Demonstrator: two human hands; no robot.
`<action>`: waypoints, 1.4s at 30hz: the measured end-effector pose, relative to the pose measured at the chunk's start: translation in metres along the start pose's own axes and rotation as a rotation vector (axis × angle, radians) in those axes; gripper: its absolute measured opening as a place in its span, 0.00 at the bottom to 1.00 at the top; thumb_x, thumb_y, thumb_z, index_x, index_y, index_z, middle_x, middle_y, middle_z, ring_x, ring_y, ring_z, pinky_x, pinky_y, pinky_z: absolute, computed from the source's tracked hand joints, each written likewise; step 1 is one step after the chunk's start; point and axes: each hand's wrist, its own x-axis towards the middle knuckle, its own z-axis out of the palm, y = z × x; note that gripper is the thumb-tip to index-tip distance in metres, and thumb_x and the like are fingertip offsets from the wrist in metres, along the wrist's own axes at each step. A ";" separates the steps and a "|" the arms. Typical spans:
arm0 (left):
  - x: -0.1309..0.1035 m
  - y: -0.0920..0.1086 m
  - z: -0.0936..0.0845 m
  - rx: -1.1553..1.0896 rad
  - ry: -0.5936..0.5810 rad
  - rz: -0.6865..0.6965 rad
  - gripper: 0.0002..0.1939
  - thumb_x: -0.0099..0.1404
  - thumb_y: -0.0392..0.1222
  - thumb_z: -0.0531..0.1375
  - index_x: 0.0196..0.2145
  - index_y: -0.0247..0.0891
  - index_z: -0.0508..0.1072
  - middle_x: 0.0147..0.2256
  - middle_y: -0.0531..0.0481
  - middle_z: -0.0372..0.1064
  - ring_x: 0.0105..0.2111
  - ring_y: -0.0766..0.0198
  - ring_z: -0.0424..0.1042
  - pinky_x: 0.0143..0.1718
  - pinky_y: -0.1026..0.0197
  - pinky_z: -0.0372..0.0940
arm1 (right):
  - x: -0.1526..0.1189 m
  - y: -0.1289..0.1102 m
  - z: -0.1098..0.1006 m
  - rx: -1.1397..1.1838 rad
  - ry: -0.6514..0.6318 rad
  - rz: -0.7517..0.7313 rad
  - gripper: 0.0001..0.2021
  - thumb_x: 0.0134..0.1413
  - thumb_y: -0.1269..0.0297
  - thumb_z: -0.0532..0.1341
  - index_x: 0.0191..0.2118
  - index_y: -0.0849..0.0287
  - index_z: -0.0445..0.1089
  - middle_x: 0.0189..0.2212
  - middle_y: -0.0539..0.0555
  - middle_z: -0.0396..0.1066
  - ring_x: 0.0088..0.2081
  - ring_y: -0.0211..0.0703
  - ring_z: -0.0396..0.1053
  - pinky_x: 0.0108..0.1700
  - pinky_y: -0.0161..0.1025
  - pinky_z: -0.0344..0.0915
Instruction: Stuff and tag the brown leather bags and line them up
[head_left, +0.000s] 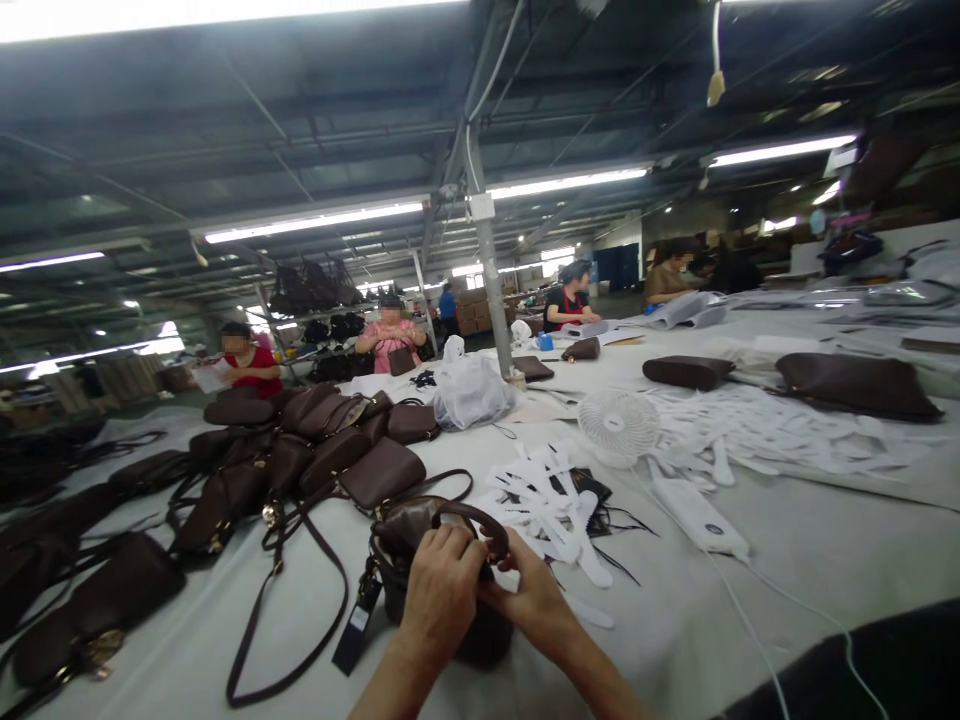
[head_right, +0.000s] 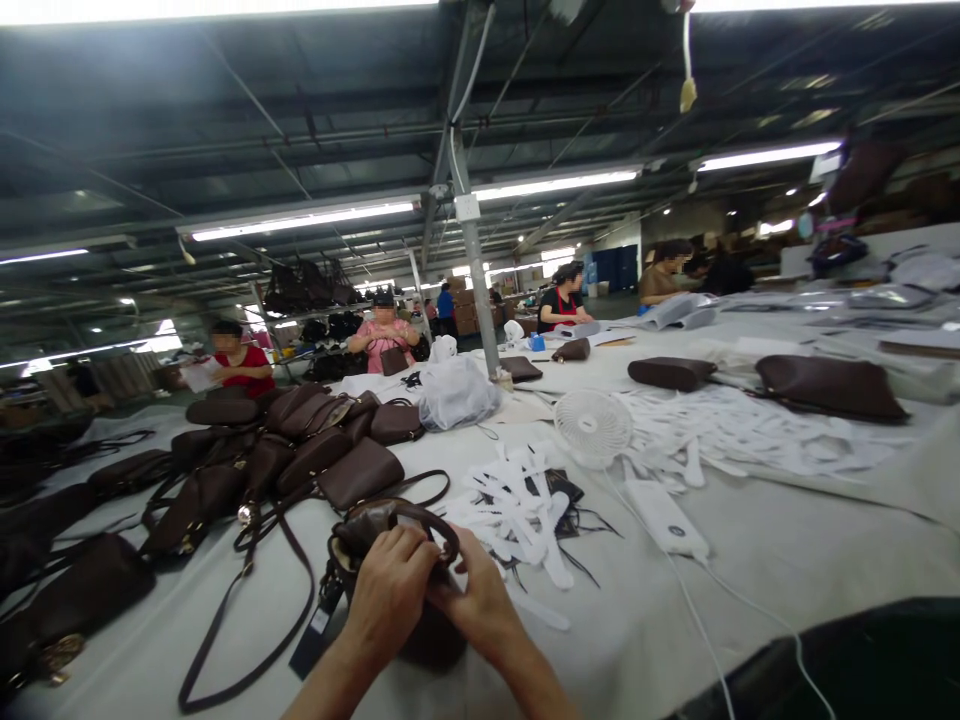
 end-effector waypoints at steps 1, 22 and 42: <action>-0.001 0.001 0.001 0.003 0.027 -0.023 0.07 0.65 0.31 0.53 0.32 0.38 0.69 0.32 0.47 0.70 0.33 0.55 0.68 0.35 0.54 0.61 | 0.000 0.002 0.006 -0.043 0.038 -0.029 0.23 0.41 0.68 0.65 0.48 0.56 0.69 0.43 0.55 0.73 0.44 0.49 0.70 0.44 0.43 0.68; -0.010 -0.031 -0.005 0.256 0.273 -0.369 0.08 0.61 0.29 0.52 0.28 0.39 0.65 0.28 0.49 0.66 0.31 0.56 0.65 0.34 0.56 0.58 | -0.003 -0.006 0.034 -0.223 0.128 0.079 0.06 0.41 0.67 0.62 0.26 0.56 0.62 0.22 0.45 0.65 0.27 0.40 0.61 0.30 0.35 0.57; -0.038 -0.034 -0.037 -0.811 0.126 -0.669 0.06 0.60 0.36 0.55 0.25 0.39 0.65 0.39 0.48 0.72 0.39 0.60 0.68 0.37 0.60 0.61 | 0.033 0.007 -0.077 -0.446 -0.128 0.105 0.09 0.46 0.59 0.61 0.34 0.56 0.69 0.30 0.50 0.70 0.33 0.45 0.68 0.33 0.40 0.65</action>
